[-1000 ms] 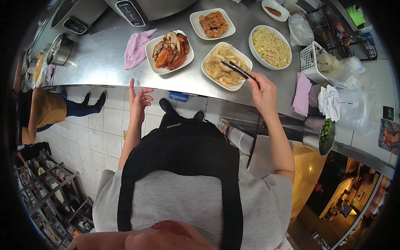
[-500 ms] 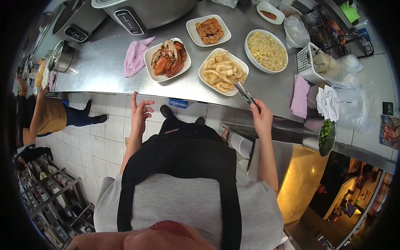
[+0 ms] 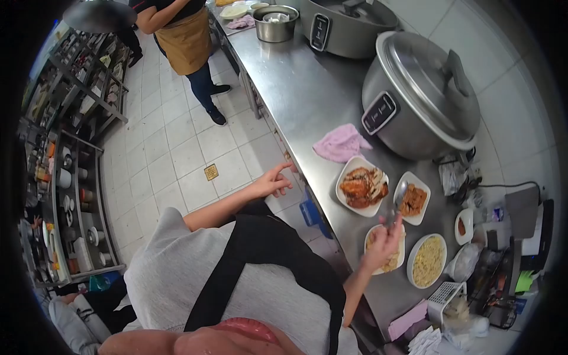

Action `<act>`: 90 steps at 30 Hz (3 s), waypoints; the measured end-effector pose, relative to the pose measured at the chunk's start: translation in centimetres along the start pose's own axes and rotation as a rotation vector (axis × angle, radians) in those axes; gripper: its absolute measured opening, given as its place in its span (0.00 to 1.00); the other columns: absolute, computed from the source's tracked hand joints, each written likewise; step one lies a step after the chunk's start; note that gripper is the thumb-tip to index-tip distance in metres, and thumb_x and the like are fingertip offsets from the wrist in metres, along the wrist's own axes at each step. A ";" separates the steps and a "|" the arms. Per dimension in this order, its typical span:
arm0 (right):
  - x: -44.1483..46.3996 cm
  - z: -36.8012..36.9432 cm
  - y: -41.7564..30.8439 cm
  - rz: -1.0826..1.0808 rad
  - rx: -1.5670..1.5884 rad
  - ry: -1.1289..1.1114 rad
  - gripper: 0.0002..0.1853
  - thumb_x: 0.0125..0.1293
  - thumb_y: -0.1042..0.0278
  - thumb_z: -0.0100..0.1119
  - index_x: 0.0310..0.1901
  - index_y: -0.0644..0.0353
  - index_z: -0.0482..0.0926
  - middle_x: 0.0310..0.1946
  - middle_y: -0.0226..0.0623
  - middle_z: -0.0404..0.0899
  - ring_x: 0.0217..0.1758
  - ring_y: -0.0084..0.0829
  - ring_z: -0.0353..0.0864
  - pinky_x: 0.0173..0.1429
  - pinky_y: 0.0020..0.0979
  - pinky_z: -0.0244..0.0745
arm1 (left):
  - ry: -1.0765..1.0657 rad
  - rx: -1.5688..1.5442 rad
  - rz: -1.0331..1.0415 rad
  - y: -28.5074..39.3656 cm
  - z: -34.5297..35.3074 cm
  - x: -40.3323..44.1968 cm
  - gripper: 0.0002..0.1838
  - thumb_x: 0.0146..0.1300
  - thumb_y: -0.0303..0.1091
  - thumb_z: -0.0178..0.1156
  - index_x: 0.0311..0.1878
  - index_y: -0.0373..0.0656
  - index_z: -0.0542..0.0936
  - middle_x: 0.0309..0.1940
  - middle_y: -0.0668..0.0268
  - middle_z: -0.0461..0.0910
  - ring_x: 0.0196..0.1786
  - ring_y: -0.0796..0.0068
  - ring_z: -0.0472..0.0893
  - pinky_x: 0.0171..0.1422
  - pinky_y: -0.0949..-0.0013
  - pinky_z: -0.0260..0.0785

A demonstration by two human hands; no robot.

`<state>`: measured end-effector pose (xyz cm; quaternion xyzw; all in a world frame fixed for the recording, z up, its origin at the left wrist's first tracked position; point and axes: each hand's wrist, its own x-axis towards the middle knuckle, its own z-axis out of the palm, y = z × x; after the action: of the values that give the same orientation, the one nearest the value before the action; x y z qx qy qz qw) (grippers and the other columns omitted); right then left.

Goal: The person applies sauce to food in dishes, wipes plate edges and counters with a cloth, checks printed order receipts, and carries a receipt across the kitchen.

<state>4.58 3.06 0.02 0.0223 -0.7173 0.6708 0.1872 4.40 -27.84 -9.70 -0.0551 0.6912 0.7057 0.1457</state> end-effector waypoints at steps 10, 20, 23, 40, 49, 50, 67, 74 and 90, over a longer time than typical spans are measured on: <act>10.4 29.3 -0.9 0.173 0.442 -0.565 0.29 0.55 0.84 0.39 0.62 0.68 0.54 0.46 0.43 0.72 0.32 0.21 0.72 0.37 0.20 0.68 | 0.092 0.026 0.072 1.3 -15.9 1.6 0.32 0.60 0.34 0.51 0.65 0.44 0.51 0.39 0.63 0.77 0.35 0.77 0.76 0.33 0.76 0.70; 34.5 57.8 1.8 -0.612 -0.588 -0.476 0.22 0.50 0.77 0.44 0.50 0.67 0.67 0.41 0.58 0.73 0.47 0.51 0.73 0.51 0.42 0.67 | 0.488 -0.026 0.021 1.8 -35.1 0.3 0.29 0.60 0.33 0.50 0.64 0.44 0.54 0.40 0.62 0.77 0.36 0.76 0.76 0.36 0.75 0.69; 37.8 63.3 4.2 -0.491 -0.807 -0.577 0.17 0.52 0.71 0.49 0.45 0.66 0.70 0.40 0.58 0.74 0.47 0.53 0.72 0.51 0.43 0.67 | 0.556 -0.001 0.010 1.5 -36.8 0.1 0.28 0.60 0.32 0.49 0.64 0.44 0.55 0.40 0.62 0.77 0.37 0.76 0.76 0.36 0.76 0.69; 8.4 40.9 0.5 -0.317 -0.207 -0.464 0.19 0.55 0.75 0.52 0.51 0.58 0.69 0.42 0.34 0.73 0.30 0.21 0.71 0.35 0.24 0.67 | -0.157 0.119 0.079 13.6 -31.8 11.5 0.24 0.60 0.39 0.50 0.59 0.43 0.64 0.40 0.65 0.77 0.38 0.79 0.75 0.41 0.75 0.67; 1.8 19.7 4.5 -0.205 -1.036 0.067 0.23 0.53 0.67 0.54 0.53 0.59 0.68 0.47 0.46 0.70 0.48 0.45 0.70 0.51 0.42 0.65 | -0.711 0.285 0.224 14.5 -11.7 14.0 0.20 0.61 0.35 0.50 0.57 0.40 0.66 0.42 0.63 0.76 0.39 0.78 0.75 0.40 0.75 0.67; 2.7 20.4 6.1 -0.302 -1.095 0.087 0.24 0.52 0.66 0.54 0.54 0.59 0.67 0.50 0.47 0.68 0.50 0.47 0.67 0.54 0.44 0.62 | -0.706 0.280 0.226 14.4 -9.3 13.8 0.20 0.61 0.35 0.50 0.57 0.40 0.66 0.42 0.63 0.76 0.39 0.78 0.75 0.40 0.75 0.67; -12.2 -0.4 4.6 0.248 -0.239 -0.041 0.06 0.55 0.75 0.48 0.34 0.62 0.71 0.28 0.35 0.73 0.30 0.25 0.73 0.37 0.26 0.68 | -0.328 -0.164 -0.112 2.7 12.4 3.2 0.41 0.60 0.31 0.49 0.64 0.46 0.30 0.33 0.48 0.77 0.21 0.66 0.78 0.21 0.69 0.74; -10.4 0.2 6.6 0.436 0.444 0.209 0.08 0.65 0.68 0.44 0.39 0.64 0.70 0.33 0.30 0.71 0.37 0.17 0.67 0.42 0.19 0.64 | -0.174 -0.080 -0.090 3.6 7.2 3.6 0.34 0.50 0.19 0.40 0.63 0.47 0.47 0.30 0.52 0.75 0.20 0.69 0.78 0.19 0.72 0.74; 2.0 9.5 2.2 0.036 -0.546 -0.608 0.13 0.53 0.61 0.54 0.33 0.62 0.78 0.20 0.39 0.77 0.24 0.31 0.77 0.29 0.32 0.69 | -0.174 0.021 -0.049 6.2 -4.1 -5.2 0.36 0.48 0.20 0.41 0.65 0.44 0.49 0.28 0.56 0.76 0.18 0.73 0.78 0.21 0.75 0.75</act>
<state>-0.17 -5.52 -1.82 0.1562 -0.8920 0.4217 -0.0460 7.14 -32.57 -2.45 -0.0087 0.6818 0.6966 0.2231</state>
